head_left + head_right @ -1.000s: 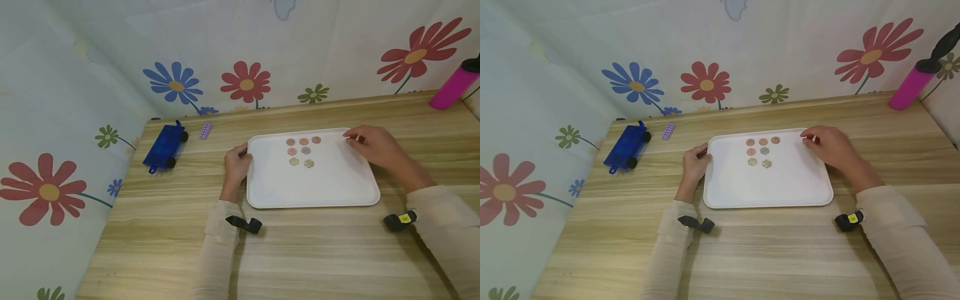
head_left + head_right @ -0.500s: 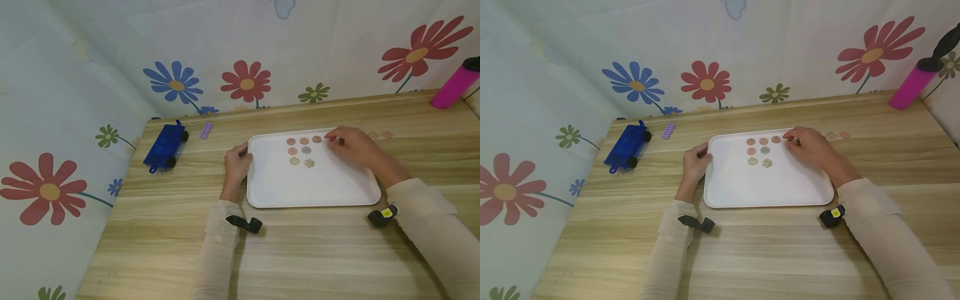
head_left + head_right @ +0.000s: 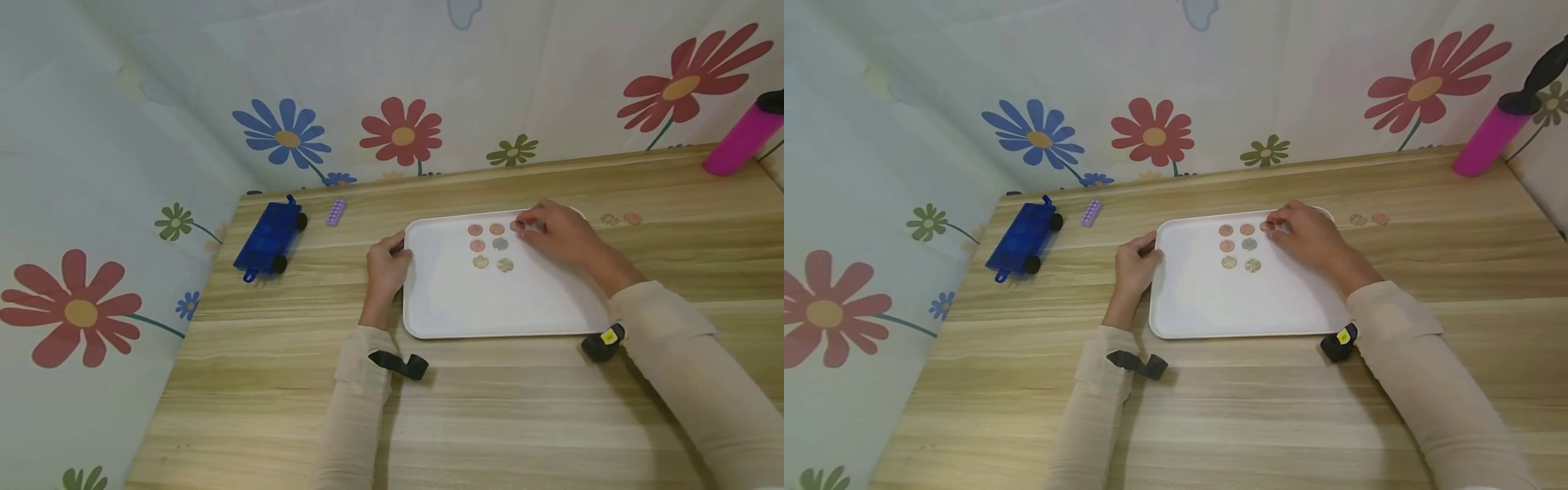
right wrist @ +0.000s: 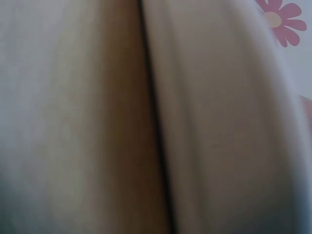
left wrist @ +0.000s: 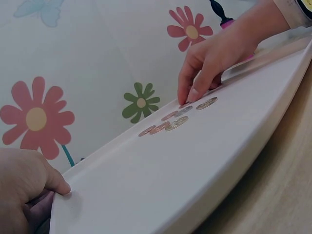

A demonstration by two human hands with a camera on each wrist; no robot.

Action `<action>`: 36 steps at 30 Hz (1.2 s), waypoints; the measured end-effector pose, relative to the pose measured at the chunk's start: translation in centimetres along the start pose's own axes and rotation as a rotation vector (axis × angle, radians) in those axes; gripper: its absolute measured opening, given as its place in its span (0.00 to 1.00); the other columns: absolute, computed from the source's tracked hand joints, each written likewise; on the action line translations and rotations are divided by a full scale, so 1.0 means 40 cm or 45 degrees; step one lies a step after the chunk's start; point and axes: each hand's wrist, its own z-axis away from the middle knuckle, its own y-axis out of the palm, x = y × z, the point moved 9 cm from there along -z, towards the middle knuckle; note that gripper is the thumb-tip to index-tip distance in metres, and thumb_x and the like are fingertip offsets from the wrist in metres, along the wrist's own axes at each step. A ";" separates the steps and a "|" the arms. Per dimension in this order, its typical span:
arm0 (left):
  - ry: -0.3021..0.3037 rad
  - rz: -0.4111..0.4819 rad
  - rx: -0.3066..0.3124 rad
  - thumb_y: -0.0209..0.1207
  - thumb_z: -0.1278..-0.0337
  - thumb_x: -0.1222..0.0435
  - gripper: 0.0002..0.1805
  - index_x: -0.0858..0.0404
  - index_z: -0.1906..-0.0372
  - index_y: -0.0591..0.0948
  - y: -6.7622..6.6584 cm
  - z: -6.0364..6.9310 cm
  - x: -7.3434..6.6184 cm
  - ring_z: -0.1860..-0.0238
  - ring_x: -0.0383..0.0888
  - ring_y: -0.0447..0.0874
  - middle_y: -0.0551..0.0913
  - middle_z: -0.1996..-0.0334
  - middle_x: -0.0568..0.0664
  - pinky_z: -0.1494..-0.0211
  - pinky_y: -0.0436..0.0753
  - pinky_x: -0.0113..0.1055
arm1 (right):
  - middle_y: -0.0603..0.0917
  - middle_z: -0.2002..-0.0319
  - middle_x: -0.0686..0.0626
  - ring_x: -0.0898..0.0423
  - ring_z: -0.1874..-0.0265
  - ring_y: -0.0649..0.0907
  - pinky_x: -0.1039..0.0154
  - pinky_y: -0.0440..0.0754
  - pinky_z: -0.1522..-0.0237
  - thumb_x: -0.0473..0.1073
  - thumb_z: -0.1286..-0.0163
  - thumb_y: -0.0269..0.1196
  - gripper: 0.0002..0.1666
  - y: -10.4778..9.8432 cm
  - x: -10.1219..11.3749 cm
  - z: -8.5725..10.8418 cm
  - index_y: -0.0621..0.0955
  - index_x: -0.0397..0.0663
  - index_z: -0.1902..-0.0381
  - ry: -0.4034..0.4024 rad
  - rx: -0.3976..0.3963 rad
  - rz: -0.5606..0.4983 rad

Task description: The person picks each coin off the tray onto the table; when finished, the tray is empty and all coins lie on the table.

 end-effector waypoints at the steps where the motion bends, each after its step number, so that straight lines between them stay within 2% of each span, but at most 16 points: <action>1: 0.004 -0.005 -0.002 0.59 0.42 0.78 0.23 0.73 0.40 0.81 0.000 0.000 0.000 0.46 0.56 0.87 0.87 0.49 0.67 0.39 0.87 0.44 | 0.83 0.52 0.37 0.47 0.64 0.75 0.58 0.71 0.63 0.42 0.26 0.63 0.20 0.000 0.001 -0.001 0.83 0.39 0.41 0.003 -0.006 0.004; 7: 0.015 -0.012 -0.007 0.59 0.42 0.78 0.23 0.73 0.40 0.81 0.000 -0.001 -0.001 0.46 0.56 0.87 0.87 0.49 0.67 0.40 0.87 0.44 | 0.83 0.50 0.37 0.46 0.61 0.77 0.56 0.71 0.61 0.46 0.26 0.63 0.19 0.003 -0.006 -0.007 0.85 0.41 0.45 0.093 -0.020 -0.010; 13: 0.011 -0.004 -0.001 0.59 0.42 0.78 0.23 0.74 0.40 0.80 0.001 -0.001 -0.001 0.46 0.56 0.87 0.87 0.49 0.67 0.39 0.87 0.44 | 0.84 0.50 0.35 0.41 0.53 0.80 0.45 0.77 0.50 0.45 0.27 0.64 0.18 0.007 -0.008 -0.015 0.85 0.39 0.47 0.146 -0.002 -0.022; 16: 0.008 -0.003 0.002 0.59 0.42 0.78 0.23 0.74 0.40 0.80 0.001 -0.001 -0.001 0.45 0.56 0.87 0.87 0.48 0.67 0.39 0.87 0.44 | 0.84 0.49 0.34 0.41 0.52 0.79 0.43 0.78 0.47 0.45 0.27 0.64 0.17 0.011 -0.008 -0.019 0.84 0.38 0.48 0.165 0.024 -0.014; 25: 0.008 -0.013 0.000 0.59 0.42 0.77 0.23 0.74 0.40 0.80 0.001 0.000 -0.002 0.45 0.55 0.87 0.87 0.48 0.67 0.39 0.87 0.42 | 0.83 0.46 0.34 0.40 0.51 0.78 0.42 0.77 0.45 0.44 0.25 0.61 0.17 0.017 -0.005 -0.022 0.82 0.37 0.47 0.176 0.073 -0.019; 29: 0.010 -0.010 0.003 0.59 0.42 0.78 0.23 0.74 0.40 0.80 0.001 0.002 -0.003 0.45 0.56 0.87 0.87 0.48 0.67 0.39 0.87 0.44 | 0.83 0.45 0.34 0.41 0.52 0.78 0.45 0.77 0.48 0.43 0.24 0.60 0.17 0.021 -0.008 -0.020 0.81 0.38 0.45 0.189 0.089 -0.029; 36: 0.032 0.011 -0.011 0.59 0.43 0.78 0.23 0.75 0.41 0.80 0.000 0.000 -0.005 0.46 0.57 0.87 0.87 0.49 0.68 0.39 0.87 0.45 | 0.85 0.52 0.37 0.43 0.56 0.79 0.51 0.78 0.53 0.39 0.25 0.60 0.13 0.020 -0.002 -0.020 0.81 0.41 0.46 0.144 0.087 -0.025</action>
